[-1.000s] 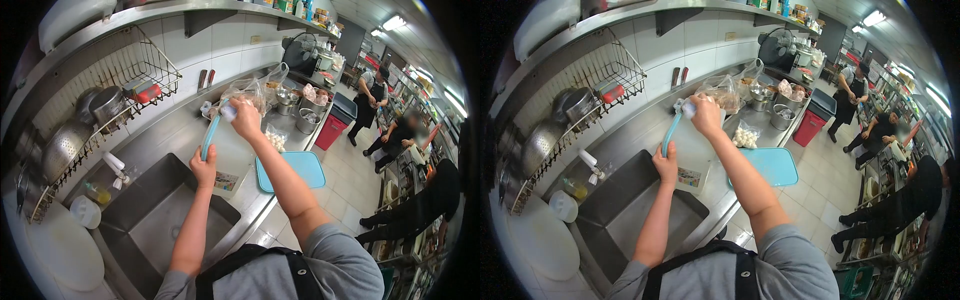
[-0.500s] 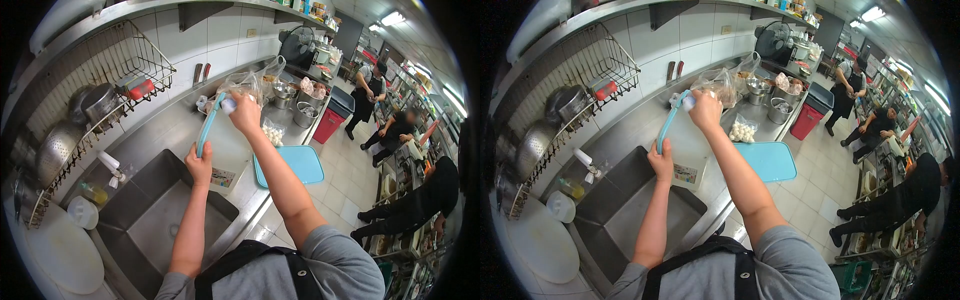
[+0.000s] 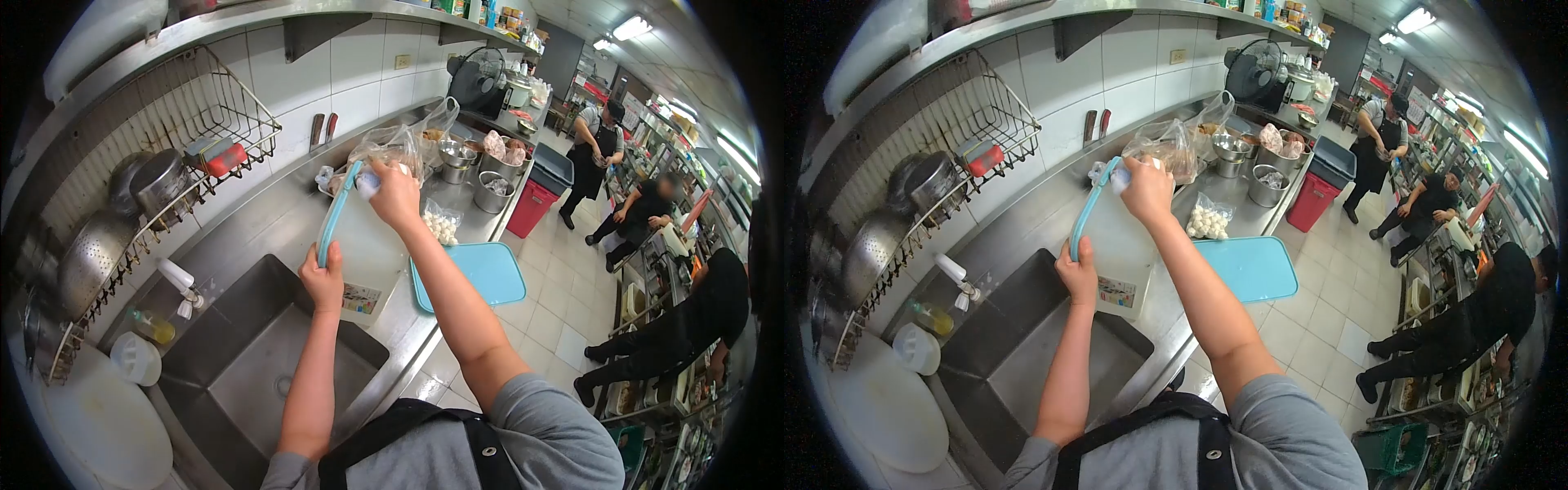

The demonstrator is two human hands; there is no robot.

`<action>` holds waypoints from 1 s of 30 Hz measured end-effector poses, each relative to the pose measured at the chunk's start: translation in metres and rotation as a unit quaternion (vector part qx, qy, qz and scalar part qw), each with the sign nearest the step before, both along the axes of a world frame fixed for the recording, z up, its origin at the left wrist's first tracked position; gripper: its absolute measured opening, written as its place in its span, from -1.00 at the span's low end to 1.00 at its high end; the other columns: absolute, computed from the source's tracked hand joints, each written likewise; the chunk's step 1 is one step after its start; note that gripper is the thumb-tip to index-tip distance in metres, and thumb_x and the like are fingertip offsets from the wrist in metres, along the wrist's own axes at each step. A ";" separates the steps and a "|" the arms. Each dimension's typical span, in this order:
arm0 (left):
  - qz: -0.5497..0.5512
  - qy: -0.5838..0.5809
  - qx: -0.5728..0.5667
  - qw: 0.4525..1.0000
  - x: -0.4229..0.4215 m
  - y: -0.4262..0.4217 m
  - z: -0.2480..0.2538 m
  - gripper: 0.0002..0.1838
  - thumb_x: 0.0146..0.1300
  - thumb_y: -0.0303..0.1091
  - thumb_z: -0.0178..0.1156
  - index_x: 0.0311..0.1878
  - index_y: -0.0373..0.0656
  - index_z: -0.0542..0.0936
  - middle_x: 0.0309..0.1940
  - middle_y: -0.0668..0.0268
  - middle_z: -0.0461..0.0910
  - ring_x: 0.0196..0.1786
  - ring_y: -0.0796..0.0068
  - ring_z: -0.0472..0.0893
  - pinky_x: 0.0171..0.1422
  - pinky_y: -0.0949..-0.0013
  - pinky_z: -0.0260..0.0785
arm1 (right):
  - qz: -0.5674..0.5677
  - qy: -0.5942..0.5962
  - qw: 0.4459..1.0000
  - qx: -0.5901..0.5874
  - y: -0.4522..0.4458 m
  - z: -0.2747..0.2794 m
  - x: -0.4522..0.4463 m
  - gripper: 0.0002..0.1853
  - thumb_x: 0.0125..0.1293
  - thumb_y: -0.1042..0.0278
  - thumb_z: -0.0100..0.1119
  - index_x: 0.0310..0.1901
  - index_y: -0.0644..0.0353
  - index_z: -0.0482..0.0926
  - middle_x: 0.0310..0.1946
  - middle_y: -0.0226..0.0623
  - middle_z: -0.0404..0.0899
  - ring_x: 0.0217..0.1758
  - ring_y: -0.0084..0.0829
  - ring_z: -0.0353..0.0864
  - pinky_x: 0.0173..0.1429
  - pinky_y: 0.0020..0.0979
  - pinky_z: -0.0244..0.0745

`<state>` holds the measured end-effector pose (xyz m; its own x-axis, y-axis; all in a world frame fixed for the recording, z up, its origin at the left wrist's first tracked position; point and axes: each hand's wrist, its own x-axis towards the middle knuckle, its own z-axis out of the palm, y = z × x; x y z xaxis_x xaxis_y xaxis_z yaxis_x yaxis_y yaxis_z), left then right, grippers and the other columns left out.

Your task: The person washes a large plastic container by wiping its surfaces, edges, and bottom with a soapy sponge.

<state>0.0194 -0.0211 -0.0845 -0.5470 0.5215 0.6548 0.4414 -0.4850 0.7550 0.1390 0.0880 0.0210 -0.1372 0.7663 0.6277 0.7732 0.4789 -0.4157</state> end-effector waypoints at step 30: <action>-0.001 0.014 -0.008 1.000 -0.003 -0.002 0.000 -0.55 0.42 -0.07 0.14 -0.36 -0.34 0.44 -0.65 0.24 0.32 -0.54 0.48 0.27 -0.44 0.31 0.19 | 0.051 -0.003 0.996 0.080 -0.041 0.001 0.011 -0.66 0.13 0.10 0.38 -0.11 0.09 0.70 -0.15 -0.12 0.59 -0.05 -0.03 0.54 -0.01 -0.06 0.47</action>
